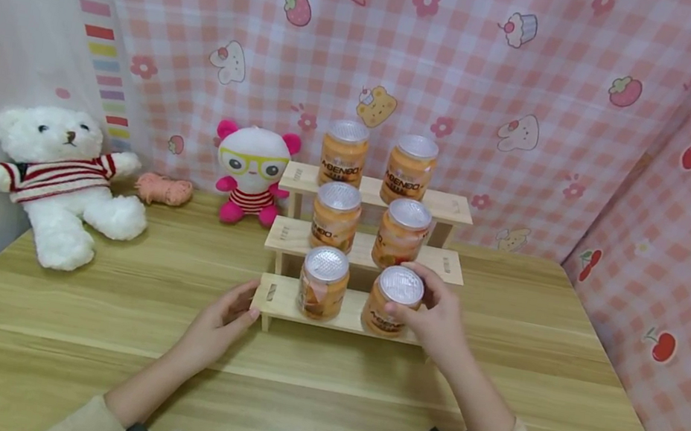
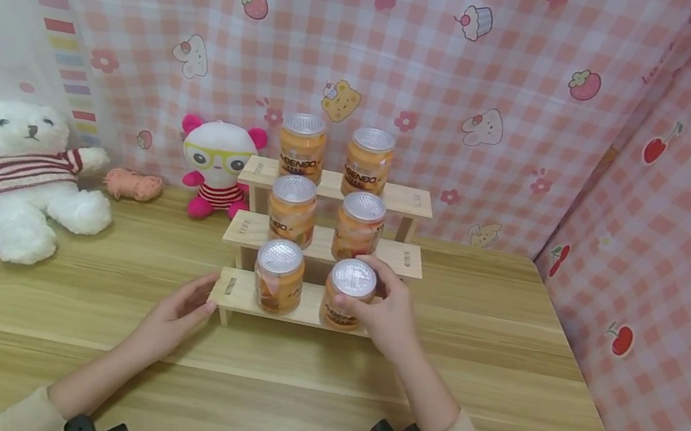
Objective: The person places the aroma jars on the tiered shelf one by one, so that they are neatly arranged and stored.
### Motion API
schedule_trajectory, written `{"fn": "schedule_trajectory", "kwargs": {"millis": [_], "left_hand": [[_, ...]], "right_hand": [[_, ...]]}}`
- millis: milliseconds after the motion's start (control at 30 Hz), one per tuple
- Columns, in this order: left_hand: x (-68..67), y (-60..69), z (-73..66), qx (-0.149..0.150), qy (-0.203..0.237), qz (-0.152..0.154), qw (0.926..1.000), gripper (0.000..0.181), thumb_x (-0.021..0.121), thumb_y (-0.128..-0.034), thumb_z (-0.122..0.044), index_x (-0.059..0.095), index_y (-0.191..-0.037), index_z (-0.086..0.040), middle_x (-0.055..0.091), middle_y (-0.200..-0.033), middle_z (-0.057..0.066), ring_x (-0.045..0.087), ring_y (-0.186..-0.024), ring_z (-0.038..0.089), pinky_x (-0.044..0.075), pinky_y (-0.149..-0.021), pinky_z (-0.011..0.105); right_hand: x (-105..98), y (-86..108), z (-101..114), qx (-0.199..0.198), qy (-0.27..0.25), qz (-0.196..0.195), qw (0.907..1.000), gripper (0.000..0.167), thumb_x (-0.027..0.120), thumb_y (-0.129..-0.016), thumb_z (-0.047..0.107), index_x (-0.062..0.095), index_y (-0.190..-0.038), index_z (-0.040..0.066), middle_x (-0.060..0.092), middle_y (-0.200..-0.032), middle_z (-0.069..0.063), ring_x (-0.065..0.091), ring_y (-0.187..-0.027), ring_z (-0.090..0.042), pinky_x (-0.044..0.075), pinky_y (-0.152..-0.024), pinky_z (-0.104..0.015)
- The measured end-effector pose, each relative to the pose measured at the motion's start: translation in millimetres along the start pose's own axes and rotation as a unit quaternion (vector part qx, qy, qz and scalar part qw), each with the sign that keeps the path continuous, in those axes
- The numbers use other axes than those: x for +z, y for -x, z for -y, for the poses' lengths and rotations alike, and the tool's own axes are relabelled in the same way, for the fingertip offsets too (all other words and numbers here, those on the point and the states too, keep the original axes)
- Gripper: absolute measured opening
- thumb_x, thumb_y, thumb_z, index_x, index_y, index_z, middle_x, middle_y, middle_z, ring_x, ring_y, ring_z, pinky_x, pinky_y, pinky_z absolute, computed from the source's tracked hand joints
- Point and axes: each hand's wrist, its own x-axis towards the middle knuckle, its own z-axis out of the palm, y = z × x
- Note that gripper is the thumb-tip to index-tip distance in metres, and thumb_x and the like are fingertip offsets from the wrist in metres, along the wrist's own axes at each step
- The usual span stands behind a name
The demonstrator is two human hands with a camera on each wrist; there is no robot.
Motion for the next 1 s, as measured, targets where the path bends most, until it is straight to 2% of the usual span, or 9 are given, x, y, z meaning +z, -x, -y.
{"fn": "schedule_trajectory", "kwargs": {"millis": [667, 1000], "left_hand": [[-0.9, 0.6, -0.9, -0.005, 0.012, 0.007, 0.9999, 0.051, 0.058, -0.0975, -0.016, 0.041, -0.143, -0.001, 0.050, -0.135, 0.023, 0.052, -0.120, 0.032, 0.045, -0.097, 0.035], [-0.6, 0.9, -1.8, -0.003, 0.018, 0.011, 0.9998, 0.051, 0.057, -0.0977, -0.014, 0.039, -0.143, 0.000, 0.047, -0.138, 0.023, 0.049, -0.123, 0.032, 0.043, -0.099, 0.034]], "right_hand": [[1.6, -2.4, -3.6, 0.003, 0.012, 0.016, 0.9998, 0.059, 0.079, -0.078, 0.004, 0.053, -0.131, 0.002, 0.056, -0.125, -0.017, 0.055, -0.110, -0.026, 0.047, -0.089, -0.026], [-0.9, -0.1, -3.8, -0.006, 0.020, 0.023, 0.9995, 0.065, 0.078, -0.079, 0.004, 0.047, -0.135, 0.001, 0.053, -0.129, -0.017, 0.052, -0.114, -0.027, 0.044, -0.096, -0.033]]}}
